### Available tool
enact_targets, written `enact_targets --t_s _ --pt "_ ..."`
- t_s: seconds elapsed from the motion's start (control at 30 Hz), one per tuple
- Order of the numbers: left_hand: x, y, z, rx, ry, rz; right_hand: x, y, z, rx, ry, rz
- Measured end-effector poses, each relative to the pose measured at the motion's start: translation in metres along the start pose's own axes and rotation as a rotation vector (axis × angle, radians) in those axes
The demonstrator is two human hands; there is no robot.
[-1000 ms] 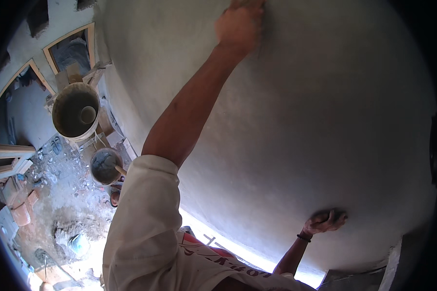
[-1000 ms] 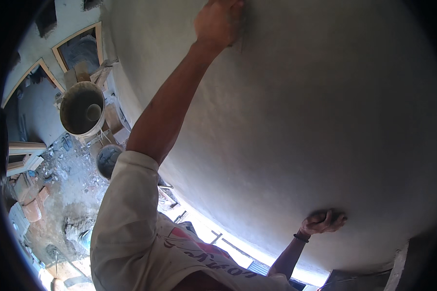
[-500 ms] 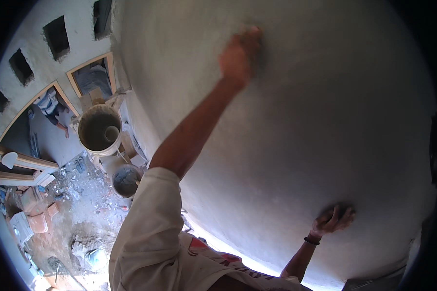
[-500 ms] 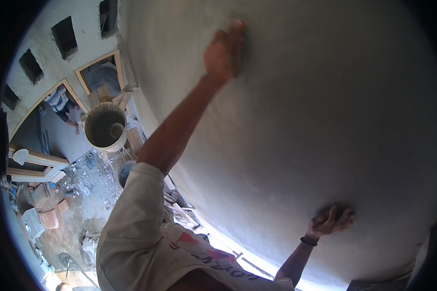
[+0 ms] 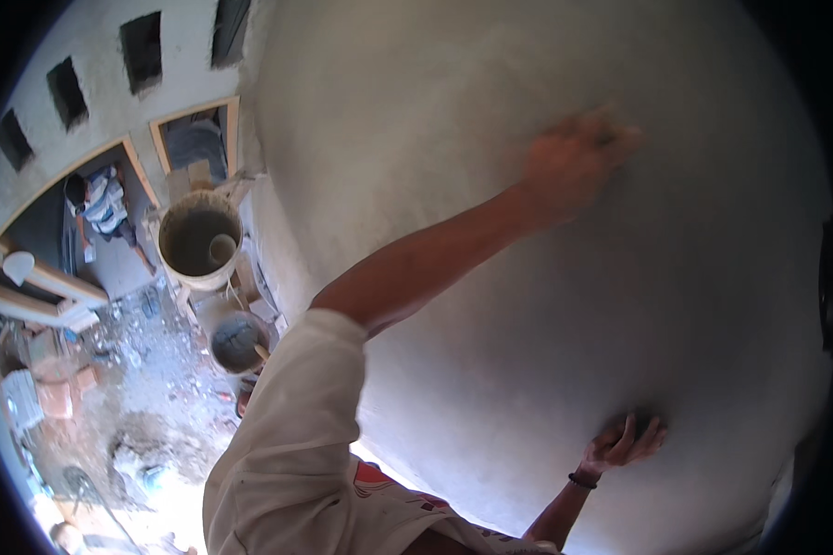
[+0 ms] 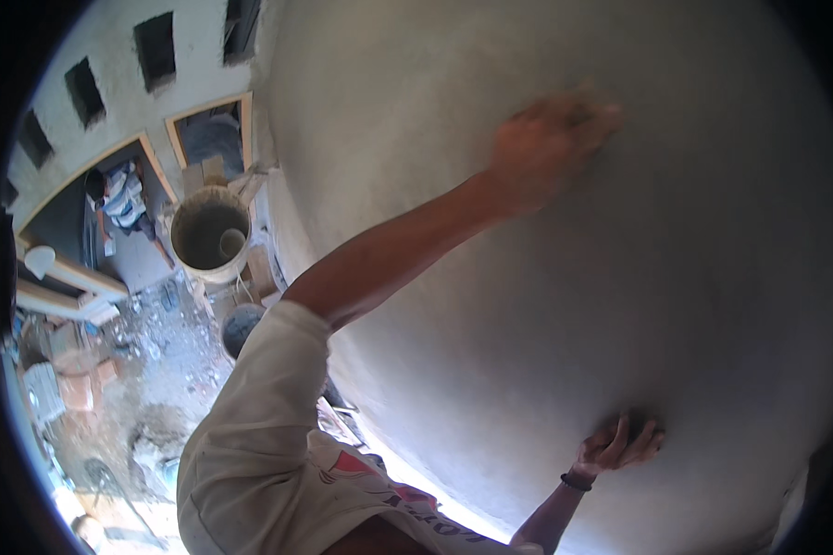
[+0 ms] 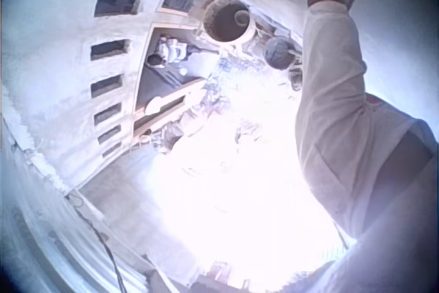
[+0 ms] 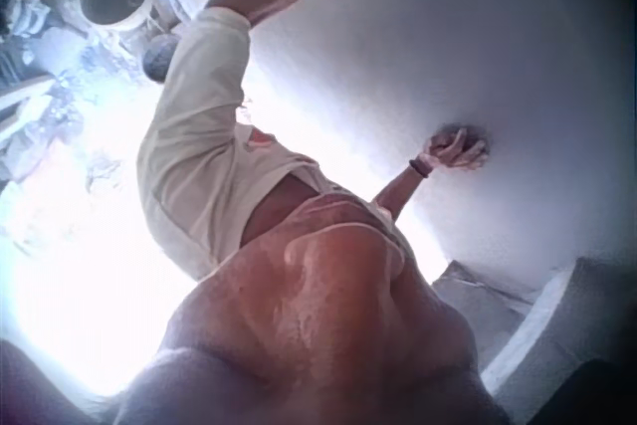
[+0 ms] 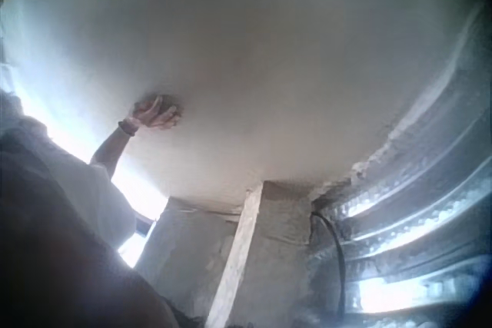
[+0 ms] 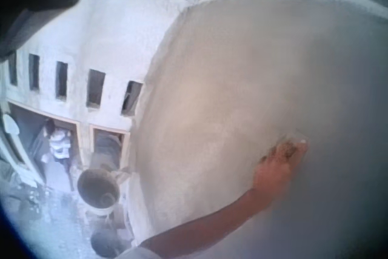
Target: The person uses a wooden smoothing tool and their hands to finish a plastered wall surface. They rub the tool across the wet plaster, occasionally using their bare palm to check the texture and further smooth the material.
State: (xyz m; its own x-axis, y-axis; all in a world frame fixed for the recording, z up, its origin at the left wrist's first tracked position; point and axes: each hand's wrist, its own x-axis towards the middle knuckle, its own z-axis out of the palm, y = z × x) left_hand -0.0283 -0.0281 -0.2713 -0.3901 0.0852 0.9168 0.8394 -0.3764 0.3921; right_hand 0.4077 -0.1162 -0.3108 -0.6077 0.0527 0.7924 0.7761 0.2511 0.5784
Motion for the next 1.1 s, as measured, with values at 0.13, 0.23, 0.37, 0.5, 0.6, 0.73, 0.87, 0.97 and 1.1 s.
enact_targets --t_s 0.13,0.23,0.37,0.5,0.6,0.73,0.87,0.97,1.1 --pt "0.062 -0.040 -0.006 0.231 -0.137 -0.188 0.002 -0.001 -0.011 -0.004 -0.036 -0.021" --pt "0.033 -0.145 -0.021 0.202 -0.118 -0.425 0.009 -0.008 -0.014 -0.006 -0.034 -0.067" --pt "-0.094 -0.226 -0.051 0.225 -0.071 -0.827 0.017 -0.015 -0.009 0.013 -0.026 -0.075" --pt "-0.173 -0.193 -0.061 -0.015 -0.332 -1.393 0.067 -0.024 -0.011 -0.019 -0.052 -0.121" --pt "-0.168 -0.131 -0.046 0.001 -0.036 -0.597 0.093 -0.043 -0.003 -0.026 -0.059 -0.134" --pt "-0.046 -0.235 -0.065 -0.004 -0.118 -0.752 0.139 -0.078 0.025 -0.026 -0.070 -0.166" --pt "-0.053 -0.355 -0.085 0.173 -0.032 -1.002 0.175 -0.122 0.059 0.033 -0.085 -0.173" --pt "-0.076 -0.317 -0.086 -0.137 -0.267 -1.504 0.164 -0.134 0.068 -0.005 -0.097 -0.160" --pt "-0.083 -0.233 -0.059 0.087 0.021 -0.474 0.150 -0.139 0.069 -0.033 -0.089 -0.158"
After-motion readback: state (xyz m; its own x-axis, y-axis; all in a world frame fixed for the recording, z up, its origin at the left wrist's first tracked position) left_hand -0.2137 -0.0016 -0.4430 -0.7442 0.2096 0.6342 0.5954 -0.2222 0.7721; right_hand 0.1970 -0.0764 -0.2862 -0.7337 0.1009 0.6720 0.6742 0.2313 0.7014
